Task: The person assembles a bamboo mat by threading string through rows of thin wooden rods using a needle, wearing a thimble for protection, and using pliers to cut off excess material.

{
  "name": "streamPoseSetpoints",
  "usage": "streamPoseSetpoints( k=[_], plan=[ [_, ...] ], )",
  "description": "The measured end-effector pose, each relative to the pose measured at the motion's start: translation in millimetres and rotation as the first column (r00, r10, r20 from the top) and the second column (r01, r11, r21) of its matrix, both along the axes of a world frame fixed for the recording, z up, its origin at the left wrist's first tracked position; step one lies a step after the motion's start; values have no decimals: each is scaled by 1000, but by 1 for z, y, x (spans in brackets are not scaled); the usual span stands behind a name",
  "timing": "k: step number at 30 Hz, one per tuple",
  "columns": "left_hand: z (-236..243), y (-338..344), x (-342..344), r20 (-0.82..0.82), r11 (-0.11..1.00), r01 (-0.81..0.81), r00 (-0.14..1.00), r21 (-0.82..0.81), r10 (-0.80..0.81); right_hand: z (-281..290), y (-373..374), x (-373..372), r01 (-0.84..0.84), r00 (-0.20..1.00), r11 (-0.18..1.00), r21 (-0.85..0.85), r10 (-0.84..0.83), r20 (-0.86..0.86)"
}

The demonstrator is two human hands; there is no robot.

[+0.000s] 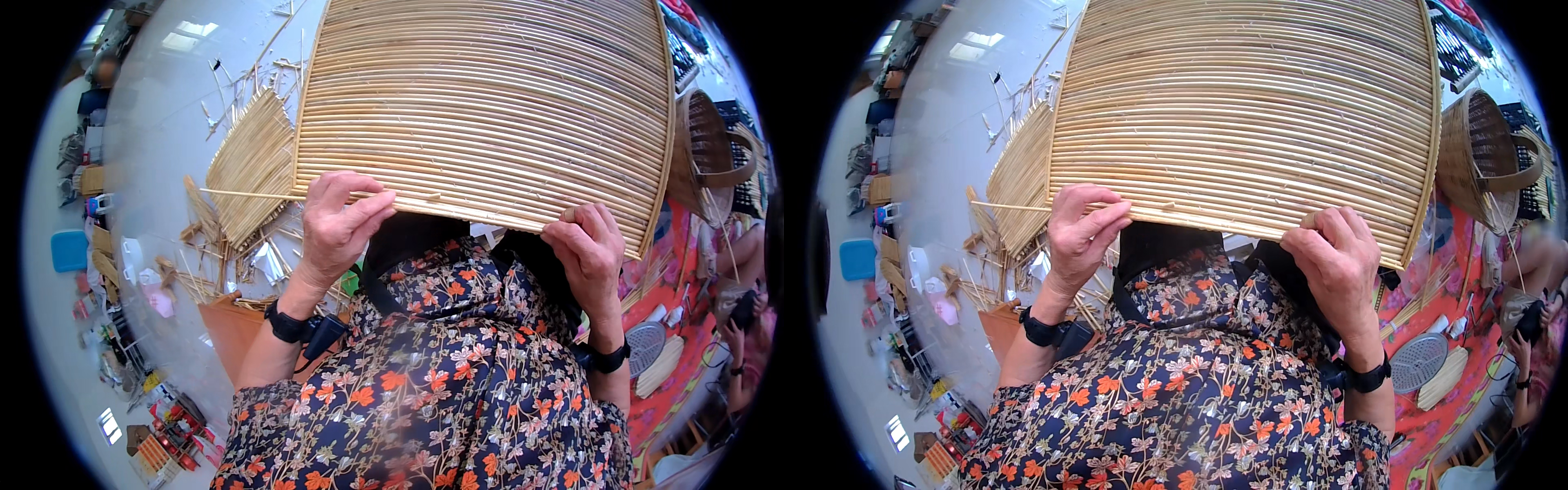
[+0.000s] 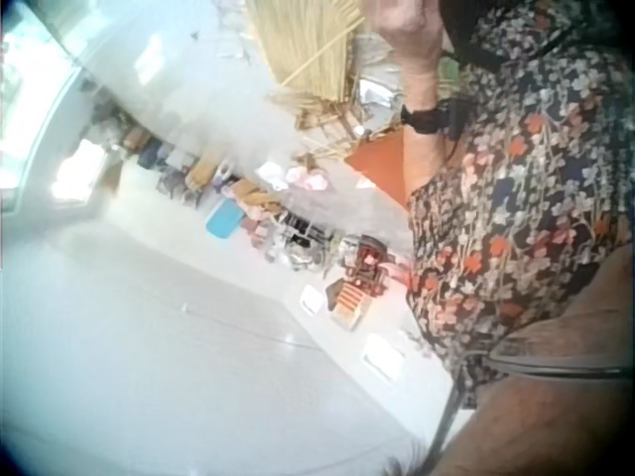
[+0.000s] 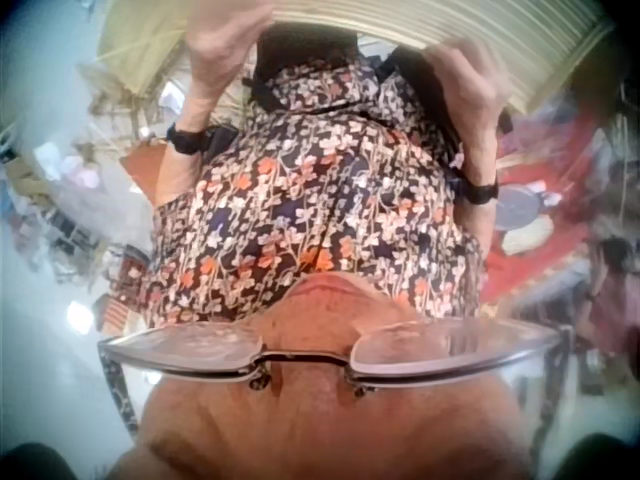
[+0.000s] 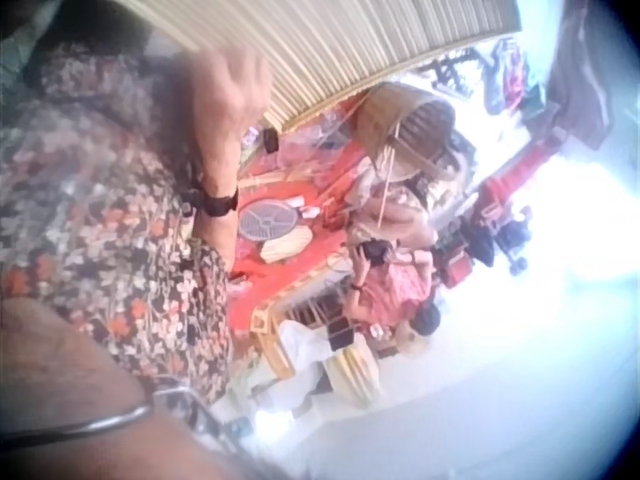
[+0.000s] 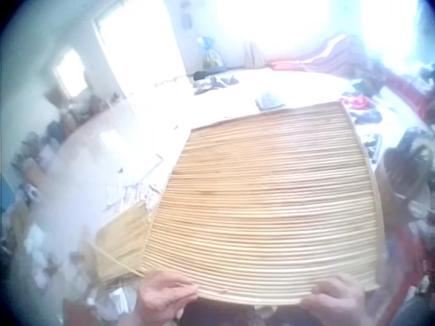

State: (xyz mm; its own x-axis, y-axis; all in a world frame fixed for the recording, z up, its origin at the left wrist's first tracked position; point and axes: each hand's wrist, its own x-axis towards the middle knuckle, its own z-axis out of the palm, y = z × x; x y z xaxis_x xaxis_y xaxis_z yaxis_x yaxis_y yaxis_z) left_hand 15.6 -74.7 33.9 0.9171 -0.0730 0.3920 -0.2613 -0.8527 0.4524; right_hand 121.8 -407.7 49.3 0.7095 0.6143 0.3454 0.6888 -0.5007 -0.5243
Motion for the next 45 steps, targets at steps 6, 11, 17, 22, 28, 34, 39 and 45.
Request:
streamPoseSetpoints(
  k=[6, 11, 17, 22, 28, 34, 39, 45],
  plan=[
    [-7, -4, 4, -86, 986, -5, 996, -166, -9, -2, -4, 4, -10, 1000, 1000, 1, 10, -9],
    [-14, -3, 7, -96, 988, 35, 994, -150, -50, -6, -9, 5, -25, 1000, 1000, -10, 25, -18],
    [-6, -14, 11, -53, 996, 92, 994, -23, -93, -10, -12, 7, -6, 1000, 1000, 27, 5, 27],
    [-14, -33, 20, 15, 984, 178, 984, -31, -177, -9, -15, 7, -36, 999, 999, 33, 36, 25],
    [-15, -36, 36, 49, 958, 286, 957, 1, -285, -9, -12, 6, -1, 998, 1000, 25, -1, 61],
    [-5, -60, 46, 45, 942, 332, 943, -58, -330, -10, -17, 7, -23, 999, 999, 35, 22, 47],
    [-16, -78, 58, 110, 909, 416, 904, 2, -413, -11, -16, 7, -30, 999, 999, 45, 29, 17],
    [-8, -92, 59, 142, 905, 425, 897, -22, -418, -8, -22, 1, -6, 1000, 1000, 12, 5, 26]
  ],
)
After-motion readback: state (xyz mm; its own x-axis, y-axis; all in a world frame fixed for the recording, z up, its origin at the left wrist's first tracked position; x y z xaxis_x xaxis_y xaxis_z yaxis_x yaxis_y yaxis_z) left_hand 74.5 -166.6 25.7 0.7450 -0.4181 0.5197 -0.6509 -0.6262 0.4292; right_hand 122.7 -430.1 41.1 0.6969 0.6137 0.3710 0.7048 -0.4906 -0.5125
